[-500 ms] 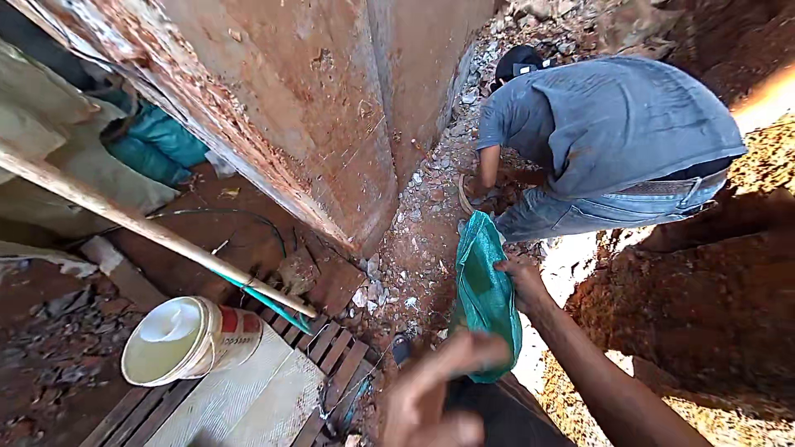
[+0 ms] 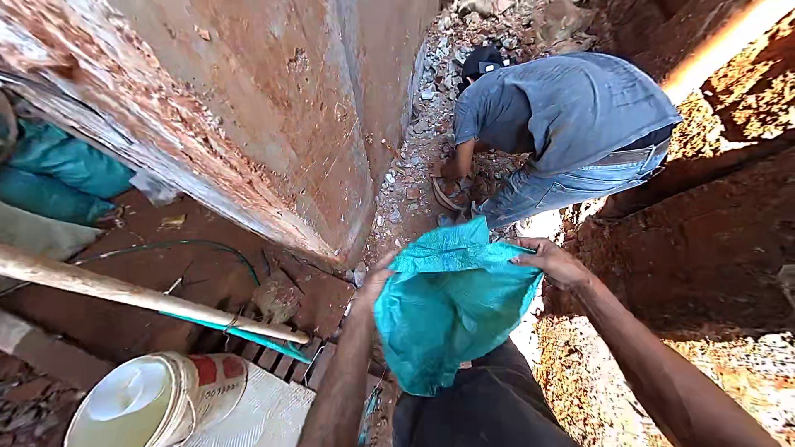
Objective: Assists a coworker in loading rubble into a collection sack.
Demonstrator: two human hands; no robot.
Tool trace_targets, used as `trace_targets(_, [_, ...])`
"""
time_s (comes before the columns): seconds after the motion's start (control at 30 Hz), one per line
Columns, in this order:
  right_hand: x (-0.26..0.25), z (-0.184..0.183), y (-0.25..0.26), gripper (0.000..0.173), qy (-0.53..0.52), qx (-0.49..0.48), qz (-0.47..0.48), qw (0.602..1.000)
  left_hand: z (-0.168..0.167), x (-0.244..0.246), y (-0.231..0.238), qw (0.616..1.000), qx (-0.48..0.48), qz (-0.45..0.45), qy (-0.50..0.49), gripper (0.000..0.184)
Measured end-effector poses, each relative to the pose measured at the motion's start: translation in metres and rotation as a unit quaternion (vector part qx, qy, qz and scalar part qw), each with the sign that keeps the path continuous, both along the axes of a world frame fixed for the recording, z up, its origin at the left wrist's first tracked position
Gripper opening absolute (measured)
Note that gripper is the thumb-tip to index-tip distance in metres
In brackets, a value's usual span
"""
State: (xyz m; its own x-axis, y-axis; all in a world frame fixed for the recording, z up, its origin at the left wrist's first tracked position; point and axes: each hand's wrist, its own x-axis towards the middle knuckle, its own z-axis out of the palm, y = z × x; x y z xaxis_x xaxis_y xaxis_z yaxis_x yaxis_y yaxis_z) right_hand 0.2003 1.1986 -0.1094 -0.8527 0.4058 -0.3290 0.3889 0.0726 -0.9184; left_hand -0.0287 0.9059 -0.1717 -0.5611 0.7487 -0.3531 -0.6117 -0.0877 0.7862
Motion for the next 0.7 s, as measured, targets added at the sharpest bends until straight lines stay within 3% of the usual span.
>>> trace_targets(0.03, [0.011,-0.003,0.010,0.006,-0.033,-0.014,0.019,0.999,0.002,-0.018,-0.015,0.998,-0.012,-0.057,0.014,0.032])
trace_targets(0.13, [0.030,-0.021,0.028,0.013,-0.044,-0.110,0.000,0.993,0.018,-0.037,-0.035,0.971,-0.042,-0.236,0.020,0.018])
trace_targets(0.2, [0.031,-0.037,0.026,0.018,-0.031,-0.136,-0.041,0.989,0.030,-0.025,-0.033,0.974,0.006,-0.226,-0.022,0.017])
trace_targets(0.23, [0.029,-0.045,0.023,0.018,-0.031,-0.101,-0.057,0.993,0.031,-0.021,-0.028,0.975,0.059,-0.208,-0.047,0.015])
trace_targets(0.3, [0.017,-0.051,0.019,0.012,-0.058,0.105,-0.064,0.991,0.032,-0.019,-0.006,0.970,0.122,-0.197,-0.067,0.018])
trace_targets(0.37, [0.005,-0.031,0.005,0.058,-0.029,0.304,-0.018,0.952,0.030,-0.022,0.019,0.967,0.113,-0.219,-0.061,0.027])
trace_targets(0.43, [-0.020,0.002,-0.025,0.097,0.035,0.390,0.054,0.918,0.031,-0.028,0.042,0.966,0.083,-0.240,-0.039,0.031])
trace_targets(0.5, [-0.059,0.005,-0.058,0.107,0.018,0.413,0.178,0.893,0.021,-0.043,0.055,0.959,0.068,-0.275,-0.009,0.029])
trace_targets(0.53, [-0.078,-0.009,-0.069,0.098,-0.023,0.421,0.235,0.876,0.012,-0.051,0.057,0.955,0.052,-0.293,0.022,0.032])
trace_targets(0.6, [-0.115,-0.034,-0.074,0.062,-0.093,0.395,0.253,0.878,0.037,-0.063,0.056,0.948,-0.072,-0.277,0.142,0.033])
trace_targets(0.67, [-0.144,-0.042,-0.067,0.029,-0.063,0.348,0.158,0.922,0.050,-0.085,0.039,0.911,-0.210,-0.206,0.289,0.032])
trace_targets(0.7, [-0.156,-0.040,-0.068,0.026,-0.037,0.333,0.103,0.937,0.047,-0.089,0.019,0.898,-0.250,-0.123,0.340,0.032])
